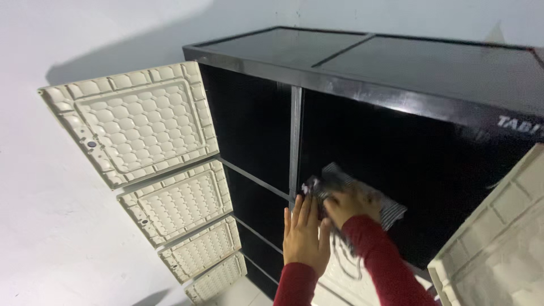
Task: The person wipes the top and interior of a black cabinet using a patterned cloth. They move the cloth across the surface repeatedly, then open the cabinet door and wipe the inside shelf.
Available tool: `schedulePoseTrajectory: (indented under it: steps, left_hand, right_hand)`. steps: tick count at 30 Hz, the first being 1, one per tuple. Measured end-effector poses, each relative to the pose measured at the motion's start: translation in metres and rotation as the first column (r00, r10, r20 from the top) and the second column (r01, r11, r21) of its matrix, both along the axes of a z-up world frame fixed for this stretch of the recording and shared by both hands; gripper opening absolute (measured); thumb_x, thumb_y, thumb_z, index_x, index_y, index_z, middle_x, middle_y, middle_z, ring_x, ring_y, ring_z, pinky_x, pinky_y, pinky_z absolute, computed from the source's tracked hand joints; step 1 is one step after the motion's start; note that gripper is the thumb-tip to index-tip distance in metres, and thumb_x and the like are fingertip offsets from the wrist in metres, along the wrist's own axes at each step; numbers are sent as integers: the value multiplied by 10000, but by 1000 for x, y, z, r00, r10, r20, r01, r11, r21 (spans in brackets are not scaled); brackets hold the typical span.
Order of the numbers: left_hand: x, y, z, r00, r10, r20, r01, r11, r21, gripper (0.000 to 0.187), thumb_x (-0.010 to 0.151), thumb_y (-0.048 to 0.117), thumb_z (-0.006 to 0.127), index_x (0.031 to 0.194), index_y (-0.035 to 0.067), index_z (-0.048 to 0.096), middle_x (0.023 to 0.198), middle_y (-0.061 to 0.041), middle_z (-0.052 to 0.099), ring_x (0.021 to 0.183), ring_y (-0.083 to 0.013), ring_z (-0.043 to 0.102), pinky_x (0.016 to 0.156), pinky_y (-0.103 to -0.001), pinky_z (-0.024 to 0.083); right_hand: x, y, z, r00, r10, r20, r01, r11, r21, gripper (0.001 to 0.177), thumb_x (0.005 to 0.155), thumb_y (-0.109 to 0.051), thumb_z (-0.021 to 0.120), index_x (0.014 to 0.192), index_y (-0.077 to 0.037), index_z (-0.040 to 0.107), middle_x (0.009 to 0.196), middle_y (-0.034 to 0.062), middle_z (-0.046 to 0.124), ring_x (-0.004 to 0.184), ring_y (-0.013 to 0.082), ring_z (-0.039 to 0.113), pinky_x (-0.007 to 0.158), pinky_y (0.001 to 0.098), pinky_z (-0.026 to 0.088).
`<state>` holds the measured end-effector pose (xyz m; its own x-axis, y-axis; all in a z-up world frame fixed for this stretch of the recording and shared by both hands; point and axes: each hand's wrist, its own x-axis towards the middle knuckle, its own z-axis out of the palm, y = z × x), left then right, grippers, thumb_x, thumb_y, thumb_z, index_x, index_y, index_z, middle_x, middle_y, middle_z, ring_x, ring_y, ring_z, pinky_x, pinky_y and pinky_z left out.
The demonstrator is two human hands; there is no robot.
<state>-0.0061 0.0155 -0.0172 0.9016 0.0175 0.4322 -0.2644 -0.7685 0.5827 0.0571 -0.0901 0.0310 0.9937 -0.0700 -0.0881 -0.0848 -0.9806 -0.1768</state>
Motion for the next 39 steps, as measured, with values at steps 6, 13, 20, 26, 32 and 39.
schedulePoseTrajectory:
  steps: [6, 13, 20, 26, 32, 39]
  left_hand:
    - [-14, 16, 1, 988, 77, 135, -80, 997, 19, 624, 945, 400, 269, 1388, -35, 327, 1468, -212, 285, 1401, -321, 197, 1131, -454, 123]
    - [-5, 18, 5, 993, -43, -112, 9, 956, -293, 697, 954, 451, 80, 1453, -33, 134, 1528, -203, 153, 1441, -287, 108, 1152, -412, 96]
    - [-14, 36, 32, 999, 25, -26, -31, 962, -271, 740, 911, 507, 45, 1451, 30, 209, 1555, -141, 160, 1436, -270, 109, 1147, -399, 97]
    - [18, 40, 35, 941, -336, -39, 114, 424, -898, 902, 783, 683, 20, 1495, 131, 75, 1564, -110, 86, 1450, -260, 85, 1132, -478, 164]
    - [26, 42, 18, 931, -356, -82, 83, 423, -902, 1007, 704, 767, -17, 1492, 161, 143, 1559, -96, 83, 1441, -243, 23, 1138, -488, 26]
    - [52, 40, -2, 928, -373, -18, 102, 300, -949, 1091, 663, 829, -15, 1472, 138, 226, 1538, -129, 204, 1433, -272, 135, 1132, -491, 81]
  right_hand:
    - [5, 11, -3, 989, 96, 110, -97, 995, 2, 564, 862, -526, 384, 1405, -388, 319, 1505, -45, 267, 1431, 210, 122, 1122, 571, 56]
    - [27, 21, -5, 972, -72, 222, 29, 981, 193, 492, 836, -441, 533, 1293, -261, 516, 1311, 54, 527, 1178, 282, 504, 1000, 437, 380]
    - [-15, 44, 5, 901, -157, 405, -33, 905, 424, 333, 783, -316, 655, 1086, -187, 704, 930, 108, 717, 834, 294, 683, 801, 387, 531]
    - [-3, 64, 67, 279, -266, 923, -559, 736, 381, 311, 802, -60, 582, 1104, -27, 651, 1090, 158, 648, 866, 304, 683, 772, 382, 557]
    - [31, 60, 63, 240, 58, 969, -387, 921, 41, 47, 829, -31, 591, 852, -8, 625, 1313, 188, 542, 977, 305, 662, 817, 383, 550]
    - [17, 63, 5, 464, -74, 883, -533, 773, 345, 233, 814, -22, 617, 1042, 3, 657, 1230, 198, 594, 979, 267, 654, 792, 325, 563]
